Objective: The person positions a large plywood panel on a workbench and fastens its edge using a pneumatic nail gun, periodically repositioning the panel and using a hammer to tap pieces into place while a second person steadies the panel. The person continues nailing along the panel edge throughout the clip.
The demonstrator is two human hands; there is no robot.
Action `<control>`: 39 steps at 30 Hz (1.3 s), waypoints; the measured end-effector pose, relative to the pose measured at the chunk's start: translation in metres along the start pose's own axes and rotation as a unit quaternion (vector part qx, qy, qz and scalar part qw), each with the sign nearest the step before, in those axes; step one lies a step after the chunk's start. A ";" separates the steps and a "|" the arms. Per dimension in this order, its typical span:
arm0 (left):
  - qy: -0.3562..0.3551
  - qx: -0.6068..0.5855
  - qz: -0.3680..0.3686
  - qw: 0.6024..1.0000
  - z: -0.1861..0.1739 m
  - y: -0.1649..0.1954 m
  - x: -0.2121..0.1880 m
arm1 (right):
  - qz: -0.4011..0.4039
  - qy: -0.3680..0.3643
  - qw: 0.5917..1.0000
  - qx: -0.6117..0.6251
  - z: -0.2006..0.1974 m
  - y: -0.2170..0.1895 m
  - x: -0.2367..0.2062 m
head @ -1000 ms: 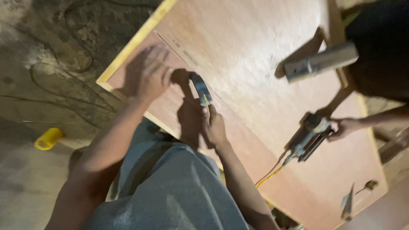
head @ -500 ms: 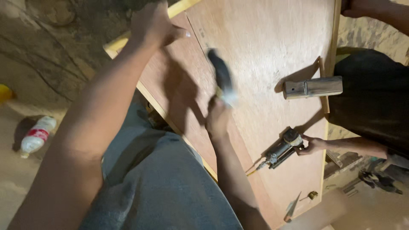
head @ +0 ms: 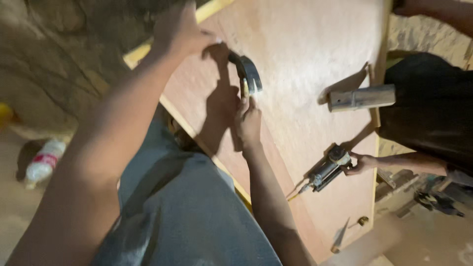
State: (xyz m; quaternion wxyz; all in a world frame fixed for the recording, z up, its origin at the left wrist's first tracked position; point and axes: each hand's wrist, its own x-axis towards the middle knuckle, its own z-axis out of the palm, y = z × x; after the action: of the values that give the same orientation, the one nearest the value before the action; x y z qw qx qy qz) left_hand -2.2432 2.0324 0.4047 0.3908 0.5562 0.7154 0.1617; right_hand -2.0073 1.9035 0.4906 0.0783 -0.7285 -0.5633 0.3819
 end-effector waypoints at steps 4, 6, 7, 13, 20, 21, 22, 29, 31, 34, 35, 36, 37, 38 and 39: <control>-0.038 0.009 -0.058 0.998 -0.019 0.019 0.005 | 0.006 0.023 0.999 0.023 0.010 0.001 0.009; -0.086 0.016 -0.073 0.994 -0.018 0.022 0.003 | 0.047 0.014 0.999 0.021 0.012 0.007 -0.013; -0.086 0.023 -0.070 0.994 -0.018 0.019 0.009 | 0.051 0.014 0.998 0.032 0.014 0.011 -0.021; -0.253 0.003 -0.026 0.967 -0.011 -0.008 0.066 | 0.053 0.025 0.997 0.056 0.021 0.030 -0.053; -0.366 -0.223 -0.034 0.903 0.000 -0.021 0.096 | 0.060 0.016 0.994 0.086 0.029 0.043 -0.061; -0.386 -0.231 -0.054 0.891 0.002 -0.021 0.095 | 0.061 0.023 0.994 0.085 0.031 0.045 -0.062; -0.405 -0.239 -0.075 0.879 0.001 -0.022 0.093 | 0.063 0.029 0.994 0.085 0.033 0.045 -0.063; -0.415 -0.258 -0.057 0.871 -0.009 -0.017 0.090 | 0.072 0.023 0.992 0.101 0.035 0.044 -0.063; -0.413 -0.288 -0.059 0.862 -0.008 -0.019 0.093 | 0.049 0.028 0.994 0.093 0.034 0.044 -0.063; -0.464 -0.328 -0.156 0.808 -0.004 -0.029 0.098 | 0.046 0.027 0.995 0.089 0.032 0.044 -0.062; -0.448 -0.320 -0.151 0.821 -0.002 -0.032 0.100 | 0.052 0.025 0.994 0.088 0.032 0.043 -0.061; -0.435 -0.311 -0.149 0.832 -0.001 -0.036 0.099 | 0.039 0.031 0.995 0.085 0.031 0.040 -0.060; -0.424 -0.302 -0.150 0.840 0.000 -0.039 0.099 | 0.030 0.035 0.996 0.082 0.030 0.038 -0.059; -0.423 -0.289 -0.134 0.848 0.002 -0.040 0.097 | 0.022 0.037 0.996 0.078 0.029 0.034 -0.058; -0.419 -0.277 -0.116 0.857 0.003 -0.042 0.096 | 0.032 0.033 0.996 0.081 0.026 0.030 -0.059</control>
State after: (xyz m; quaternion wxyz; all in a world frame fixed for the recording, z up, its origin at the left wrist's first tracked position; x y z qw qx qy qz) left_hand -2.2762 2.1068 0.3387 0.8073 0.3528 0.4694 0.0584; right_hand -2.0055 1.8327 0.4842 0.1436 -0.7493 -0.5042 0.4045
